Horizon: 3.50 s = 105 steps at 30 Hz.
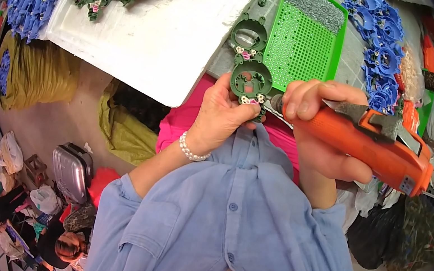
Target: The person assembles plastic toy components by placing small pieces onto plastic frames and fastening them with screws using an electric screwdriver.
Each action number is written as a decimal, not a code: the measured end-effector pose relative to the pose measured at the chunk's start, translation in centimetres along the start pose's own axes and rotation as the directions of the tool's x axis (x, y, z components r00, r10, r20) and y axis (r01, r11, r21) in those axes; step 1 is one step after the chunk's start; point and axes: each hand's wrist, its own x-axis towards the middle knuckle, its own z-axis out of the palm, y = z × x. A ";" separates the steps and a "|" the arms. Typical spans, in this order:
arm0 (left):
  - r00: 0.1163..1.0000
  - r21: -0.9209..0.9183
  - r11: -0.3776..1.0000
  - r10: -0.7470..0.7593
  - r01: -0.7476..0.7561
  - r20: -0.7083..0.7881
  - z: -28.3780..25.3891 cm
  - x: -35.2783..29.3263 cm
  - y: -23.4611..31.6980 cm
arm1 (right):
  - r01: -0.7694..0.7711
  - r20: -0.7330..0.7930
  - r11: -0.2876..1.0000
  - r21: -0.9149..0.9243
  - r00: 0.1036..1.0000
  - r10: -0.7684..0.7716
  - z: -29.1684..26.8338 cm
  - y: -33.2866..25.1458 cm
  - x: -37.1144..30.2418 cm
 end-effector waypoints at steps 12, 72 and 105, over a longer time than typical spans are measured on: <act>0.999 0.029 0.999 0.037 -0.037 -0.001 -0.1 0.3 -0.3 | -0.034 -0.005 0.999 0.038 0.999 0.034 -0.2 0.3 0.0; 0.994 -0.069 0.991 -0.111 0.112 0.015 0.6 0.4 -1.1 | -0.088 -0.267 0.951 -0.295 0.964 0.006 -6.4 2.4 -1.8; 0.996 -0.035 0.998 0.057 -0.055 0.061 1.3 0.1 -1.5 | 0.042 0.128 0.993 -0.110 0.991 -0.028 0.7 -0.5 -0.8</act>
